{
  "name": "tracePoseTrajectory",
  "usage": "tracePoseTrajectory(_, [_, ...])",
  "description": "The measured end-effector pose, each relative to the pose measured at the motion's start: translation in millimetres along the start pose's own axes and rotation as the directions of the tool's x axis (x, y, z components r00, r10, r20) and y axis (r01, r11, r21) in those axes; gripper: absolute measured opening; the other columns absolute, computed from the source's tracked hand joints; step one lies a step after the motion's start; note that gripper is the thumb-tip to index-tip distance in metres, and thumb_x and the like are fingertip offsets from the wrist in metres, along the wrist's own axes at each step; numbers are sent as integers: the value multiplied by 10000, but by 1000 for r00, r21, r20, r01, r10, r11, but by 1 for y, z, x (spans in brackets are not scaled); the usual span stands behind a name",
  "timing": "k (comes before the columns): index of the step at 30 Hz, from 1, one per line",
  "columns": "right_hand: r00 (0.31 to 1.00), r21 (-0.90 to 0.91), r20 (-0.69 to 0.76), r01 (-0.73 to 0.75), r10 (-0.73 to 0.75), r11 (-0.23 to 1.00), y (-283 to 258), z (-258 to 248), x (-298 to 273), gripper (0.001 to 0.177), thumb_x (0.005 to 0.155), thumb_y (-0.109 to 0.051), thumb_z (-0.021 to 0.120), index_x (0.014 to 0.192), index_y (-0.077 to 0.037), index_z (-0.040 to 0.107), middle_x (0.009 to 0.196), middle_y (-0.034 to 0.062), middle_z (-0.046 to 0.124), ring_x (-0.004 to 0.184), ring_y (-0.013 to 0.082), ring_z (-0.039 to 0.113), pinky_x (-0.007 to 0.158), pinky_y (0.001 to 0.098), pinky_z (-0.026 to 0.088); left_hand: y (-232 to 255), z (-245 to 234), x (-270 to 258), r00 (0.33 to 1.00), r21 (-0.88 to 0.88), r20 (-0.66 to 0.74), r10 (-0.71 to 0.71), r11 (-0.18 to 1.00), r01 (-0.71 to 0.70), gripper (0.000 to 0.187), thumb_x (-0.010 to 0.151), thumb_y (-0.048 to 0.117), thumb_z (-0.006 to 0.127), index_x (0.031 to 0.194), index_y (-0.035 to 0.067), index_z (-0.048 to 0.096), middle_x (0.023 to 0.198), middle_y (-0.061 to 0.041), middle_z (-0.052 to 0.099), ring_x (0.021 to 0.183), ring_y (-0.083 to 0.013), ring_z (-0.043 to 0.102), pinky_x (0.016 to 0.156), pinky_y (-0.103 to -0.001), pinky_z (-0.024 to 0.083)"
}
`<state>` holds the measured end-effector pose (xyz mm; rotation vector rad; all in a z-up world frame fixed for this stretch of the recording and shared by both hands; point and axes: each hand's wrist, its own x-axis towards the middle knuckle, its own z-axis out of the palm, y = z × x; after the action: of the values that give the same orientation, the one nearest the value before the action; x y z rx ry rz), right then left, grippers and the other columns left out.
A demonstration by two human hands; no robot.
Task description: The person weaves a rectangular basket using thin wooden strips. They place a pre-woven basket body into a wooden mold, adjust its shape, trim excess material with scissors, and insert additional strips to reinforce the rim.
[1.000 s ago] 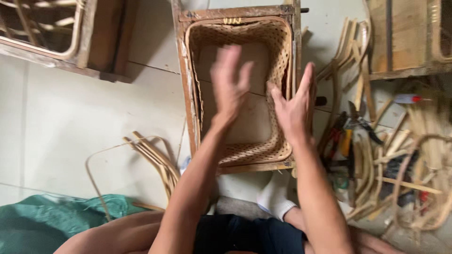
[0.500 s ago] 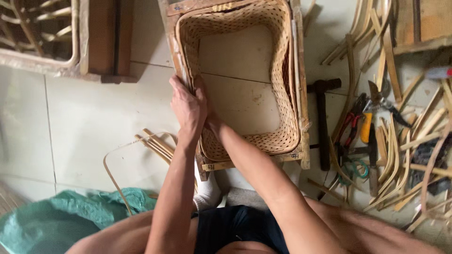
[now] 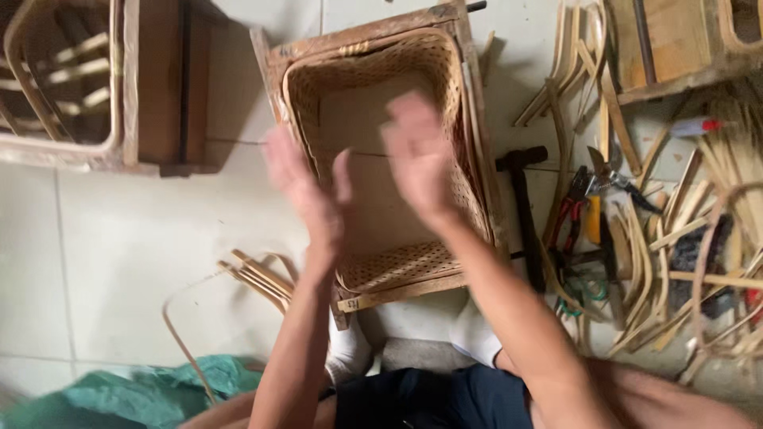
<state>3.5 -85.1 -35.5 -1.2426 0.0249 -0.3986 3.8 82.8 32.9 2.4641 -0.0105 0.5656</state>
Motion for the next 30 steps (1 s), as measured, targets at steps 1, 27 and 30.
tracePoseTrajectory(1, [985, -486, -170, -47, -41, 873, -28, -22, 13, 486, 1015, -56, 727, 1476, -40, 573, 1356, 187, 681, 1317, 248, 694, 1054, 365, 610, 9, 16, -7, 990, -186, 100, -97, 976, 114, 709, 1016, 353, 681, 1577, 45, 376, 1590, -268, 448, 1524, -385, 374, 1263, -485, 337])
tracePoseTrajectory(27, [856, -861, -365, -460, 366, 218, -62, -66, 59, 428, 981, -499, 683, 990, -80, 598, 760, 18, 628, 567, 129, 545, 547, 343, 515, 63, 278, -95, 448, -403, 885, -124, 277, 872, 854, 1014, 689, 222, 1588, 62, 142, 1635, -260, 153, 1470, -457, 161, 1184, -595, 199])
tracePoseTrajectory(30, [839, -767, -296, -494, 457, 410, -80, -62, 43, 570, 882, -467, 795, 1090, -54, 462, 792, 20, 576, 607, 92, 574, 505, 352, 595, 54, 261, -67, 416, -425, 905, 89, 247, 871, 819, 1086, 652, 333, 1510, -48, 337, 1523, -377, 368, 1334, -516, 446, 1087, -653, 472])
